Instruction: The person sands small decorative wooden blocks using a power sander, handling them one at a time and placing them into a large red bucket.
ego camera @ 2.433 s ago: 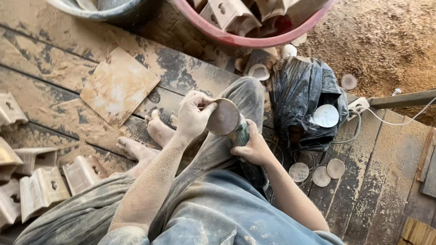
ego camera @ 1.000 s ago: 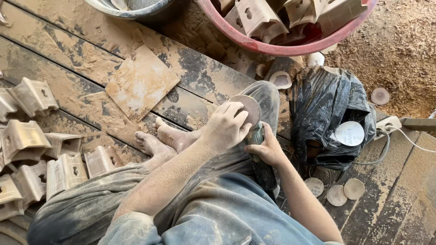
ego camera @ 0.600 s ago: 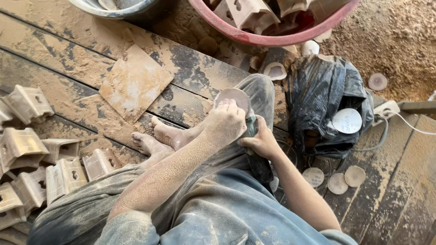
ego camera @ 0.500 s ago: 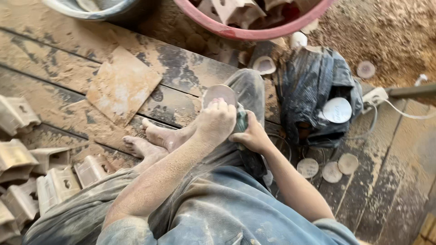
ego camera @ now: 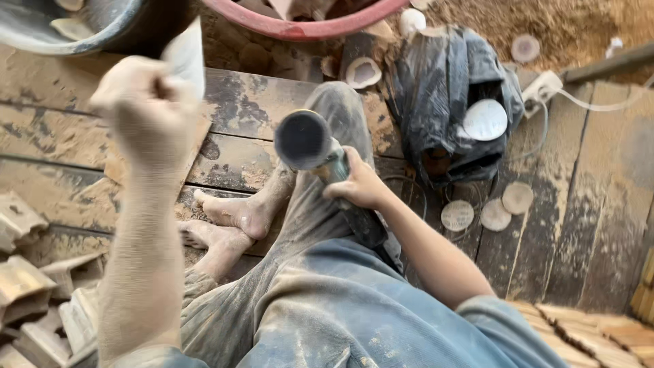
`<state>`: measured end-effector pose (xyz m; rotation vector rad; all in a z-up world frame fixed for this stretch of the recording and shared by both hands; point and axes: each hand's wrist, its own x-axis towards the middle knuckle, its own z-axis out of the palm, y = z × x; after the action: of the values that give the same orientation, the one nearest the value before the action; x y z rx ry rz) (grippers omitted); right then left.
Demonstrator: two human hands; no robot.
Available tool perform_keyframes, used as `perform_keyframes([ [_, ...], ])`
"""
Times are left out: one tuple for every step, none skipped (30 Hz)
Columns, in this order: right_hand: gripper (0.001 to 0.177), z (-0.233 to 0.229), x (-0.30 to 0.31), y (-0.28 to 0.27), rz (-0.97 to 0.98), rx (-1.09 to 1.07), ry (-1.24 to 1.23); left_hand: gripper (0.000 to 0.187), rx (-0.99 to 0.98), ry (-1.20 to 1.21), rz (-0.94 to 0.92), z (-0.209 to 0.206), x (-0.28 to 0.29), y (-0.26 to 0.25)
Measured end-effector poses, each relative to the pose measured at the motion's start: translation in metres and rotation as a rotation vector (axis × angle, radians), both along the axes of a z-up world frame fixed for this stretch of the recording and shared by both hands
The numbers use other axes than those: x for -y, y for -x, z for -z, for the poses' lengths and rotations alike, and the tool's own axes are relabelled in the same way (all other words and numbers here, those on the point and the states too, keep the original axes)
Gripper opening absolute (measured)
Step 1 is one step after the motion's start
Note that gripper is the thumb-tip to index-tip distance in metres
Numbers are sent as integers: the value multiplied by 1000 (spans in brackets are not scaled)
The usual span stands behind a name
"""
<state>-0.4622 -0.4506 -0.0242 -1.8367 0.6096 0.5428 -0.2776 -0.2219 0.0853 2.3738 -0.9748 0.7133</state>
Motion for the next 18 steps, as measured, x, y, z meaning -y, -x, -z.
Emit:
perform_keyframes([
  [94, 2, 0, 0, -15, 26, -3, 14, 7, 98, 187, -27, 30, 9],
  [94, 22, -8, 2, 12, 24, 4, 14, 3, 105, 214, -17, 65, 29],
  [96, 42, -15, 5, -5, -123, -43, 6, -56, 29, 355, -8, 100, 50],
  [101, 61, -21, -1, -28, -260, -88, 17, -99, -48, 490, -1, 134, 67],
  [101, 47, -15, -2, -7, -251, -82, 17, -90, -43, 509, 5, 147, 87],
  [102, 33, -9, 2, -24, -194, -66, 39, -160, -168, 708, 13, 160, 110],
  [103, 21, -1, 5, -41, -138, -48, 61, -224, -296, 907, 22, 174, 133],
  [103, 11, 1, 16, -6, -153, -63, 61, -240, -304, 944, 23, 148, 122],
  [106, 2, 3, 26, -32, -86, -54, 59, -347, -319, 803, 26, 123, 108],
  [109, -7, 6, 34, -61, -19, -41, 57, -448, -333, 657, 29, 100, 91],
  [109, 2, 10, 35, -29, -34, -51, 57, -462, -345, 689, 31, 89, 83],
  [106, 9, 14, 37, -46, 24, -63, 55, -596, -362, 426, 32, 75, 78],
  [104, 16, 16, 38, -62, 82, -74, 53, -718, -378, 157, 32, 59, 71],
  [104, 14, 16, 41, -56, 80, -71, 53, -718, -377, 165, 55, 54, 75],
  [105, 10, 16, 43, -66, 106, -97, 57, -823, -212, 111, 77, 48, 77],
  [106, 6, 17, 42, -78, 141, -118, 61, -916, -41, 57, 98, 45, 77],
  [106, -18, 33, 55, -72, 148, -109, 61, -909, -36, 67, 99, 46, 81],
  [86, -43, 48, 66, -15, 172, -141, 59, -960, 15, 66, 100, 46, 85],
])
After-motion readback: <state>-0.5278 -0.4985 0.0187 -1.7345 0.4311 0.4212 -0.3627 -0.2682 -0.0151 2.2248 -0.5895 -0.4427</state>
